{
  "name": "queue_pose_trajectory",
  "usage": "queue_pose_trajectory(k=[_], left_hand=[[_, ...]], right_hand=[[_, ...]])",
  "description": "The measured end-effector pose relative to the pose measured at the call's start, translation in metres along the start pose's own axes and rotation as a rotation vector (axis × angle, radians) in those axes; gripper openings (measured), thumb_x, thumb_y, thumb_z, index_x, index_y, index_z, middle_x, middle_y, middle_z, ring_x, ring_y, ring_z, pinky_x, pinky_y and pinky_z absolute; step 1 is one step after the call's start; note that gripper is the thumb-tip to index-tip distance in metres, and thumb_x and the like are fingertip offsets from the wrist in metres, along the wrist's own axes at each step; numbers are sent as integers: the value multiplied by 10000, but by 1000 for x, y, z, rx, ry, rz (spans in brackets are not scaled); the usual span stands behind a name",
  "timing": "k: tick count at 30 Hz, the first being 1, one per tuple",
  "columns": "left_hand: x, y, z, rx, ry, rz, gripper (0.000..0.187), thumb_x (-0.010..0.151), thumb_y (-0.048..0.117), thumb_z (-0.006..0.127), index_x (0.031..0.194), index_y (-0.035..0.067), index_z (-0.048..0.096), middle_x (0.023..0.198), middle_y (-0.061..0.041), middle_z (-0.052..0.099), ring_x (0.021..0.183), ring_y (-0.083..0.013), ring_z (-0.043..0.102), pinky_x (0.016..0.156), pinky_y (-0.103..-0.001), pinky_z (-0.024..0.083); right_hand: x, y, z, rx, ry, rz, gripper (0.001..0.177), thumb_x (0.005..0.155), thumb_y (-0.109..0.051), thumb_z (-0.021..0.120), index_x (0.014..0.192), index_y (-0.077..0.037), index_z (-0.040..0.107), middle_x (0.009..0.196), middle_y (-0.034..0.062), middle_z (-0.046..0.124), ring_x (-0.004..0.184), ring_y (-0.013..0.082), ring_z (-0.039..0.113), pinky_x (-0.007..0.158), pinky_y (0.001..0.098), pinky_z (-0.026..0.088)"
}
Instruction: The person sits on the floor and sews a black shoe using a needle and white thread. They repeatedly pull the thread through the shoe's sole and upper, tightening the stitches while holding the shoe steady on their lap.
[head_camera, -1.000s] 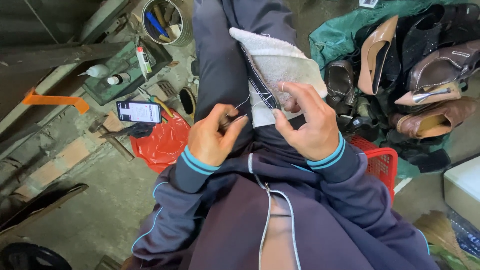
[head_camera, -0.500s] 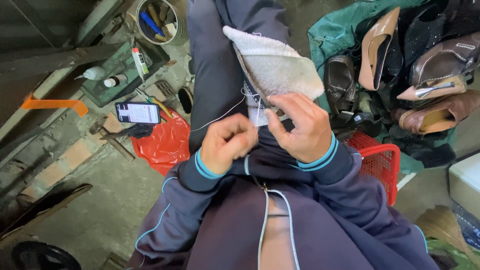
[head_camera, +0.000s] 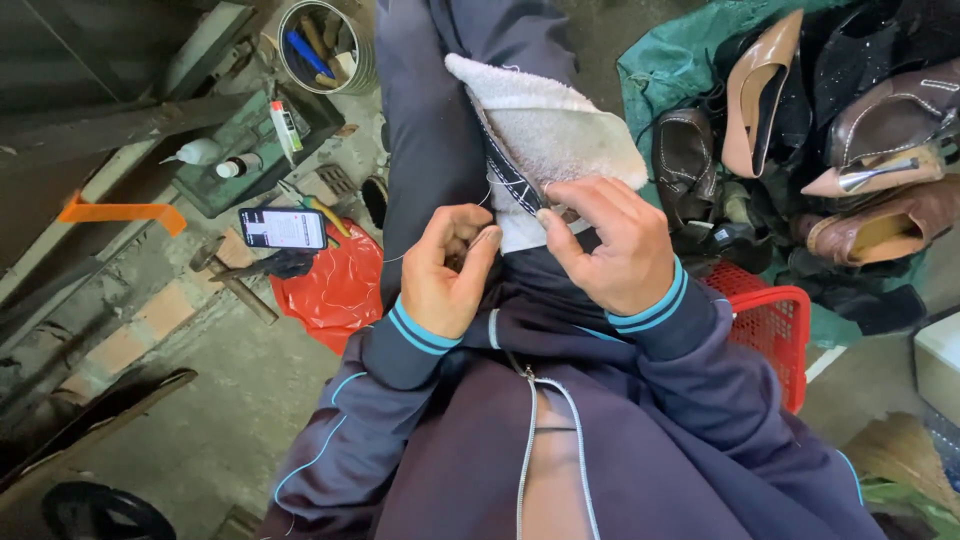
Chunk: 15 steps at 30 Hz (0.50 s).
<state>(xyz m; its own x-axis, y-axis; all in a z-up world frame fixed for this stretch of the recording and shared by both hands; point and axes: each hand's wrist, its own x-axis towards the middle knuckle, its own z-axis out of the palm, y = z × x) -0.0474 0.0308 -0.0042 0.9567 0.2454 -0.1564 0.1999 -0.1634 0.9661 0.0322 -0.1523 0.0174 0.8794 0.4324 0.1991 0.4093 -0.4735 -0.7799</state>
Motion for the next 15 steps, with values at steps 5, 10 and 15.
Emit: queue_pose_trajectory(k=[5, 10, 15], left_hand=[[9, -10, 7, 3, -34, -30, 230, 948, 144, 758, 1111, 52, 624, 701, -122, 693, 508, -217, 613, 462, -309, 462], [10, -30, 12, -99, -64, -90, 44, 939, 51, 716, 982, 45, 709, 613, -89, 656, 513, -122, 576, 447, -257, 455], [3, -11, -3, -629, -305, -262, 63, 866, -49, 708, 927, -31, 705, 565, -90, 582, 436, -79, 496, 383, -210, 420]], right_hand=[[-1, 0, 1, 1, -6, 13, 109, 1009, -158, 724, 1049, -63, 761, 899, 85, 723, 794, 287, 696, 730, 387, 584], [-1, 0, 2, -24, -21, 13, 114, 1000, -151, 727, 1056, -56, 758, 923, 96, 725, 820, 303, 700, 750, 395, 585], [1, -2, 2, -7, -29, -1, 102, 989, -135, 726, 1057, -67, 760, 935, 80, 735, 819, 278, 707, 772, 391, 591]])
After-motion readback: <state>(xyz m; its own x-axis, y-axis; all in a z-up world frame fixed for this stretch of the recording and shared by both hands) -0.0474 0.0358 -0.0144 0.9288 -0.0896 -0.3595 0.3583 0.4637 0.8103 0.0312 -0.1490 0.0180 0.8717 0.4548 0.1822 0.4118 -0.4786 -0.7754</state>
